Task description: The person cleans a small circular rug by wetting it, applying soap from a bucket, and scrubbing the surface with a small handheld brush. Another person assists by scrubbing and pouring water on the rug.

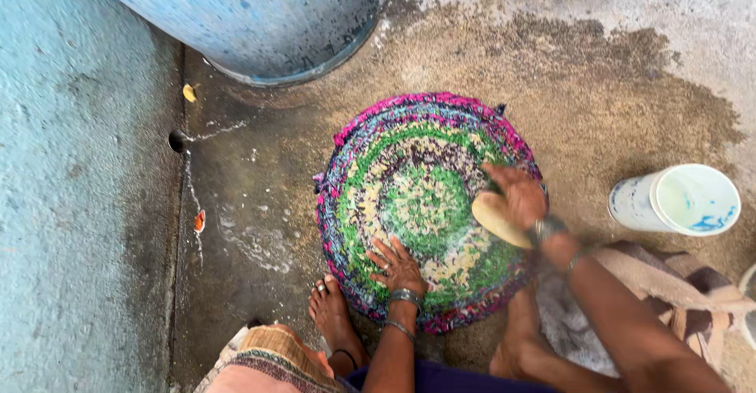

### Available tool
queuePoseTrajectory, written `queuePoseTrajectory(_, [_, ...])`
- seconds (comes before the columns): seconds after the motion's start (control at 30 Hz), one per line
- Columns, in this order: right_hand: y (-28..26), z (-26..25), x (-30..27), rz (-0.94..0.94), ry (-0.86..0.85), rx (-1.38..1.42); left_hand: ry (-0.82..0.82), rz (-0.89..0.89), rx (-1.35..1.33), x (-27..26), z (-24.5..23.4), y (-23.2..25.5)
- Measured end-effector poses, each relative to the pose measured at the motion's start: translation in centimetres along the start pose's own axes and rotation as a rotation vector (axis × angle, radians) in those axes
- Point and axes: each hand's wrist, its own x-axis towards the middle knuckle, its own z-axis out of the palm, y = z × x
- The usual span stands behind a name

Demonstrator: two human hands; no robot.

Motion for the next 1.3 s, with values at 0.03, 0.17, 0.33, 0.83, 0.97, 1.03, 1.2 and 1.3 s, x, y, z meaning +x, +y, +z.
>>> queuePoseTrajectory(0.03, [-1.4,0.0,-2.5,-0.042,-0.056,-0.165,0.018,0.009,-0.006,0.1,0.2,0.0])
queuePoseTrajectory(0.17, [-3.2,-2.2,-6.5,-0.088,-0.313,-0.469,0.021,0.009,-0.022,0.7,0.6,-0.2])
queuePoseTrajectory(0.33, [-1.3,-2.7,-7.4,-0.001,-0.160,-0.480,0.011,-0.003,-0.027,1.0,0.9,-0.3])
queuePoseTrajectory(0.83, [4.3,4.1,-6.1,0.403,0.184,-0.262,-0.047,-0.021,-0.035,1.4,1.0,-0.3])
queuePoseTrajectory(0.97, [-2.9,10.6,-7.5,0.001,0.141,-0.262,-0.022,-0.007,-0.063,1.5,1.0,-0.4])
queuePoseTrajectory(1.03, [-3.5,10.6,-7.2,-0.109,0.161,-0.250,-0.013,0.003,-0.059,1.6,1.1,-0.5])
queuePoseTrajectory(1.2, [5.3,3.1,-4.7,0.470,0.142,-0.265,0.009,0.012,-0.053,1.6,1.6,-0.6])
queuePoseTrajectory(1.3, [6.3,1.8,-3.7,0.475,0.258,-0.219,0.024,0.020,-0.048,1.4,1.3,-0.6])
